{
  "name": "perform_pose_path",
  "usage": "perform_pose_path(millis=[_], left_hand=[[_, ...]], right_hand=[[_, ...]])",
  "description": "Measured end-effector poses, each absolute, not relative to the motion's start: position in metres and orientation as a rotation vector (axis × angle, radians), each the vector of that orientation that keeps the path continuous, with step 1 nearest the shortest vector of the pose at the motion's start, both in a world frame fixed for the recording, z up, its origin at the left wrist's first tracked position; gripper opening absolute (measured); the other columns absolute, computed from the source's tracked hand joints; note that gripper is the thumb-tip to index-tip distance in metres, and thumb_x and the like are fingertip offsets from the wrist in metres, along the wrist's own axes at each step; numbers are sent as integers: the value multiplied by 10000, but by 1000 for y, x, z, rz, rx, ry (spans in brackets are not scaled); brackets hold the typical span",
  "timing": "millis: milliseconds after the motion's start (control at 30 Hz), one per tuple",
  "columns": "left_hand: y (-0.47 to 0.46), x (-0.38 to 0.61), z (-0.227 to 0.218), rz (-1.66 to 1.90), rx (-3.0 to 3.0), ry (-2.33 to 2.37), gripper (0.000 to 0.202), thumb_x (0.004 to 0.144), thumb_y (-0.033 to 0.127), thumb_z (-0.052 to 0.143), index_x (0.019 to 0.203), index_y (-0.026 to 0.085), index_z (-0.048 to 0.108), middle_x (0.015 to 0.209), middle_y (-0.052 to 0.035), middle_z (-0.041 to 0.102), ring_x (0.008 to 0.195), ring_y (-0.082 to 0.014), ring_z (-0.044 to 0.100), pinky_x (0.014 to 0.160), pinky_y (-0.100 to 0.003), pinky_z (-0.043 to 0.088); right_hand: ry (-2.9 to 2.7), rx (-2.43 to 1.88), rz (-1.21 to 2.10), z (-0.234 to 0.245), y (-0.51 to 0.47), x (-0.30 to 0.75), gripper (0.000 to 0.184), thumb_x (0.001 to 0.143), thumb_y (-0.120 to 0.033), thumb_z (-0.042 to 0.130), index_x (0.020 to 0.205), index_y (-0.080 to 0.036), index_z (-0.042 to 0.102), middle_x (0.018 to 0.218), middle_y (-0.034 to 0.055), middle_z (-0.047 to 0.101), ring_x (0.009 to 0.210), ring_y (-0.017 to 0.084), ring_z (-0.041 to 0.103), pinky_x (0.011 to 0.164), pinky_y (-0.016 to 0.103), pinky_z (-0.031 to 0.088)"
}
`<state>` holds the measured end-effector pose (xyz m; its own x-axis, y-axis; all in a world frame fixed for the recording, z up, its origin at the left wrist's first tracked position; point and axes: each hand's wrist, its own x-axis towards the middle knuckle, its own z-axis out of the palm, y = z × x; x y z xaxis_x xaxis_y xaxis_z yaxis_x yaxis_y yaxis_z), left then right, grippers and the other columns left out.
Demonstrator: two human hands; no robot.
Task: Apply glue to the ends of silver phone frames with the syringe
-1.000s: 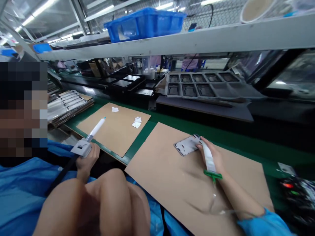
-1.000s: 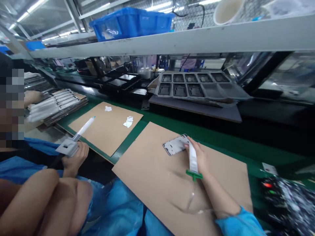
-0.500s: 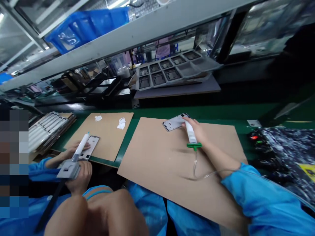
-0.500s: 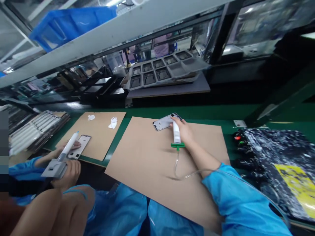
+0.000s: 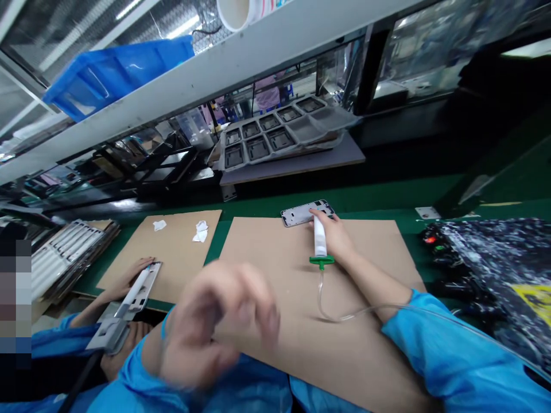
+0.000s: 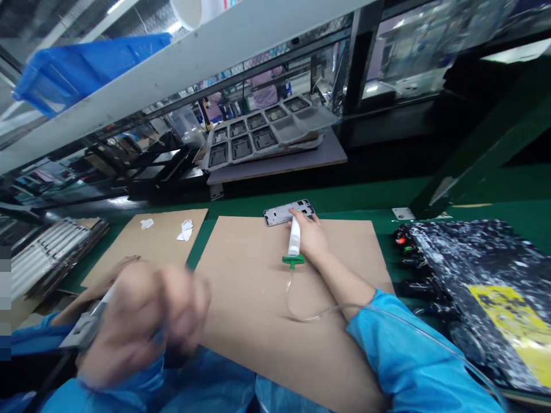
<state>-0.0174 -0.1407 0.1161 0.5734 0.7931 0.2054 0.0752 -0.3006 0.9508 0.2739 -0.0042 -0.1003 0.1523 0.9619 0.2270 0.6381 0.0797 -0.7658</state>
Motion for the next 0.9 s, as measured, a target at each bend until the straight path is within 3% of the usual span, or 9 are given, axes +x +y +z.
perform_pose_path(millis=[67,133,200,267,367,500,633,800,900], left_hand=[[-98,-3,112,603,2075,554,295,926,469,677,1142,292,583,1087,-69,696,923,-237,709,793,-395,596],[-62,4,103,239,2415,855,391,930,412,669,1279,246,607,1204,-123,704,1031,-286,712,914,-446,575],[-36,6,89,-296,2575,1149,476,858,365,734,1297,195,662,1196,-171,731,1083,-370,716,970,-512,553],[-15,10,77,-591,2574,1240,534,844,370,756,1349,217,676,1266,-158,738,1164,-387,708,1030,-497,540],[26,22,63,-543,2552,1312,599,933,446,690,1500,288,581,1454,-102,666,1302,-329,660,1102,-412,516],[94,24,45,-547,2433,1677,547,956,412,698,1449,190,615,1432,-181,642,1285,-361,649,1093,-503,524],[146,1,22,-419,2298,1989,609,1024,531,633,1514,186,525,1553,-162,529,1386,-333,557,1162,-588,466],[190,-24,-1,-257,2153,2129,867,985,685,514,1637,131,374,1678,-254,376,1520,-459,394,1186,-552,417],[210,-26,-11,-180,2092,2158,927,950,756,455,1656,162,366,1734,-236,295,1560,-501,321,1202,-563,386]], right_hand=[[-1566,-1644,499,-102,-4,275,506,1024,-384,451,1486,-264,620,1207,90,770,1219,321,692,1297,588,294],[-1569,-1652,484,-103,-3,276,492,1019,-384,464,1468,-273,631,1200,93,771,1214,328,688,1281,605,311],[-1569,-1667,470,-104,-1,278,479,1016,-397,474,1452,-284,638,1168,93,775,1187,332,693,1261,615,336],[-1563,-1688,459,-105,1,281,482,1022,-408,460,1458,-285,627,1161,95,775,1187,332,692,1248,621,348],[-1544,-1728,443,-106,5,289,510,1026,-399,438,1485,-241,595,1272,130,743,1280,343,652,1257,631,324],[-1458,-1772,381,-104,9,297,551,995,-391,488,1504,-190,555,1462,184,628,1452,394,507,1253,662,304],[-1423,-1667,440,-100,7,291,569,996,-436,537,1524,-222,540,1470,178,619,1396,391,552,1165,612,454],[-1828,-1555,514,-96,3,277,620,1013,-481,599,1566,-222,493,1511,184,594,1461,374,513,1219,587,427],[-1988,-1537,457,-93,3,272,647,999,-474,654,1557,-191,489,1526,205,583,1506,364,478,1279,588,352]])
